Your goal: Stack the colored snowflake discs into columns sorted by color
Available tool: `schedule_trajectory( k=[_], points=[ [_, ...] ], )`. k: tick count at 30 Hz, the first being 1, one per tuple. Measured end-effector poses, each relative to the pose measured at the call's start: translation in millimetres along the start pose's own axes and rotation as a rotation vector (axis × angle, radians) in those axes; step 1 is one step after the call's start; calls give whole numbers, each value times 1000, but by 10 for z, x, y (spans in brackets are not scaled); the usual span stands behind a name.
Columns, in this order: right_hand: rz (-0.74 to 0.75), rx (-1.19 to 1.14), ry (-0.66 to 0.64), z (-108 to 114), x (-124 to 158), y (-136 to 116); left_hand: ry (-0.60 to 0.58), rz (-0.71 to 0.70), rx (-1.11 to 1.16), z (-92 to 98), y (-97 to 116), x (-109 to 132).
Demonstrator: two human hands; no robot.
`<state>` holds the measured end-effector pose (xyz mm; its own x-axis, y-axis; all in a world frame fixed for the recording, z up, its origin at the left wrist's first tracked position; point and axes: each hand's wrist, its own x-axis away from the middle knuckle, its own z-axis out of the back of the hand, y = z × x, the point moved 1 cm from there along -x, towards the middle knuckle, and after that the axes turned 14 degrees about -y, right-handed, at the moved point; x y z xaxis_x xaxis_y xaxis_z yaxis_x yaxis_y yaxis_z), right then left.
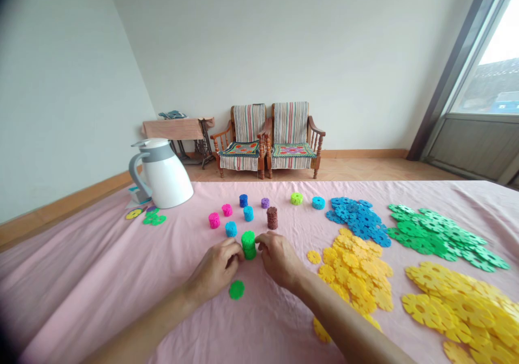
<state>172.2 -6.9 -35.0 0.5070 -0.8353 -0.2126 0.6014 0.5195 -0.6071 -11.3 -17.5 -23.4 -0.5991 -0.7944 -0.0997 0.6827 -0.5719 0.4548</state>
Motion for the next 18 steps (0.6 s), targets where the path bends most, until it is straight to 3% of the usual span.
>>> schedule_trajectory(
  k=[18],
  points=[
    [-1,-6,1,-15,17,-20,0,13,-17,24,7,-26]
  ],
)
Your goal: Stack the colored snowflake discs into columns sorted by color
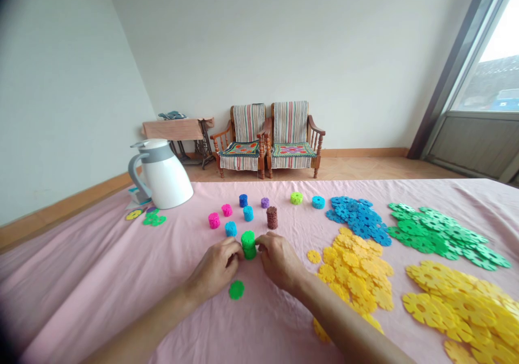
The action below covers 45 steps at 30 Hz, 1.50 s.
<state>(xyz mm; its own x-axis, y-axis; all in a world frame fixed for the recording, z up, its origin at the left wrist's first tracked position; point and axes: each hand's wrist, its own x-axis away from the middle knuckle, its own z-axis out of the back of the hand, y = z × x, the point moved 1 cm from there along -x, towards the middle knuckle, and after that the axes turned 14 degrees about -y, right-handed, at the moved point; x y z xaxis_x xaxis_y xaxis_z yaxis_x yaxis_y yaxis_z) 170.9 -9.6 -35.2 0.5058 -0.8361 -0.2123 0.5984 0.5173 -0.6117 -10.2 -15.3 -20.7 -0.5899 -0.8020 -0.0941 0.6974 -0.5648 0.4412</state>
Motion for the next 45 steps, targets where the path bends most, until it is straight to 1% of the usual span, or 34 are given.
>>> schedule_trajectory(
  k=[5,17,20,23,24,25,28,29,30,32,36,40,42,45],
  points=[
    [-12,8,15,-16,-13,23,-8,18,-14,12,-7,-5],
    [12,18,18,23,15,-45,-10,17,-10,-2,3,-17],
    [20,17,32,-3,8,-6,-13,12,-8,0,-13,-22],
    [19,10,75,-13,-1,75,-4,24,0,64,-24,3],
    [14,8,96,-3,3,102,-31,22,22,102,-18,21],
    [7,6,117,16,15,123,-87,10,56,144,-5,43],
    [-21,8,148,116,114,126,-320,-56,156,274,63,128],
    [-36,12,145,157,170,108,-376,-71,168,309,87,156],
    [-56,17,129,198,237,84,-409,-77,171,336,107,181],
    [-100,28,109,272,387,33,-434,-83,160,358,137,214],
    [-150,36,107,369,668,-1,-424,-94,139,309,167,232],
    [-210,26,160,427,822,71,-393,-122,80,287,194,219],
    [-238,20,178,450,848,122,-334,-126,48,340,196,188],
    [-257,20,189,471,853,190,-167,-77,69,488,172,86]
  ],
)
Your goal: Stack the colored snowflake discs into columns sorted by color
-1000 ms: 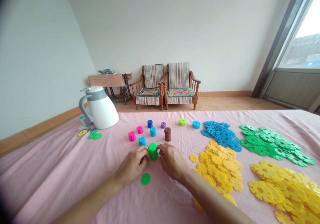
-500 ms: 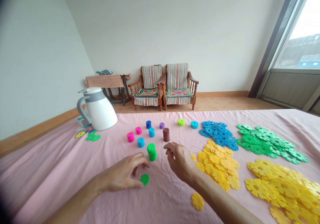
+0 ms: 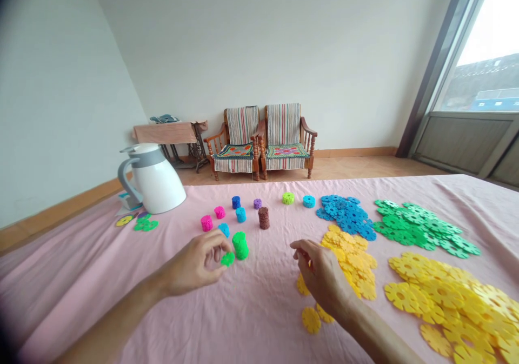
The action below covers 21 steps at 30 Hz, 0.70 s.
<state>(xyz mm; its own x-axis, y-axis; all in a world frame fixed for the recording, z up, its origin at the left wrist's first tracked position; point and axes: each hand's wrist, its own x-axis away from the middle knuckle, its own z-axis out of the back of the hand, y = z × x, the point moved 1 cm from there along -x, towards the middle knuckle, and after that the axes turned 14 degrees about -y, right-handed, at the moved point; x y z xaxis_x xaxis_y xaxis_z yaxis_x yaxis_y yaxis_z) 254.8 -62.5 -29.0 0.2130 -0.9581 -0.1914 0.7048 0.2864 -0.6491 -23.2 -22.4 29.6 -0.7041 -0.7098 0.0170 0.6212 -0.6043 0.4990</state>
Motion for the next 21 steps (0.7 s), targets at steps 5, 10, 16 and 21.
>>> schedule_trajectory(
  k=[5,10,16,21],
  points=[
    [3,24,13,4,-10,59,99,67,72,219,-39,-216],
    [-10,31,-1,22,8,77,26,64,67,200,-40,-406],
    [-13,23,4,37,18,65,21,27,69,169,-72,-428],
    [-4,31,22,77,14,80,162,8,103,194,68,-213]
  ],
)
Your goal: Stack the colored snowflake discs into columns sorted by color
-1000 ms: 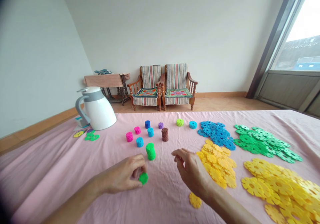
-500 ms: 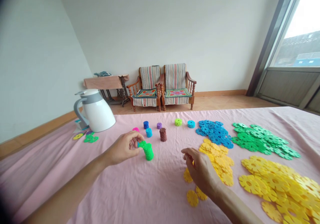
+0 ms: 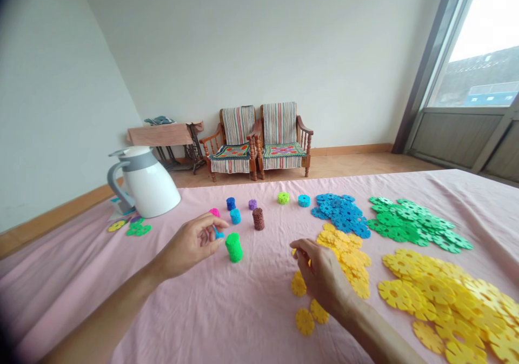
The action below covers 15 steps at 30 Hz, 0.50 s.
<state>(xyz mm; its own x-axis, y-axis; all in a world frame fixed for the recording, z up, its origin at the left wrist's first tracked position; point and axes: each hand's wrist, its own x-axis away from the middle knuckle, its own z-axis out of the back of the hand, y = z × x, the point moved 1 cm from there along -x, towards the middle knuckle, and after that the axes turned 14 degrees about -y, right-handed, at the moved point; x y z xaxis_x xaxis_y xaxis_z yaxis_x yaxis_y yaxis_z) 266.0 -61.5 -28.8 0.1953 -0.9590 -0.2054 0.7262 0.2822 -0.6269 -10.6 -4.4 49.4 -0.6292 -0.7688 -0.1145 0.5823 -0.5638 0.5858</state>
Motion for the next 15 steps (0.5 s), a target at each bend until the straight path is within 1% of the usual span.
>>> schedule_trajectory(
  k=[2,3,7,9,10,12,13,15],
  points=[
    [1,15,10,25,-16,15,16,-24,9,-97,103,133],
    [2,21,17,37,-26,18,-20,-41,3,-180,159,201],
    [6,58,45,75,-25,-28,-270,-70,-40,-609,350,447],
    [27,121,30,87,39,-90,-352,-97,-76,-795,406,527],
    [44,165,12,94,94,-126,-361,-120,-99,-866,422,554],
    [60,258,-29,115,245,-187,-336,-168,-151,-963,429,581],
    [49,301,-49,131,336,-205,-312,-187,-172,-991,423,585],
    [-19,368,-93,171,533,-205,-271,-214,-202,-1017,402,582]
  ],
)
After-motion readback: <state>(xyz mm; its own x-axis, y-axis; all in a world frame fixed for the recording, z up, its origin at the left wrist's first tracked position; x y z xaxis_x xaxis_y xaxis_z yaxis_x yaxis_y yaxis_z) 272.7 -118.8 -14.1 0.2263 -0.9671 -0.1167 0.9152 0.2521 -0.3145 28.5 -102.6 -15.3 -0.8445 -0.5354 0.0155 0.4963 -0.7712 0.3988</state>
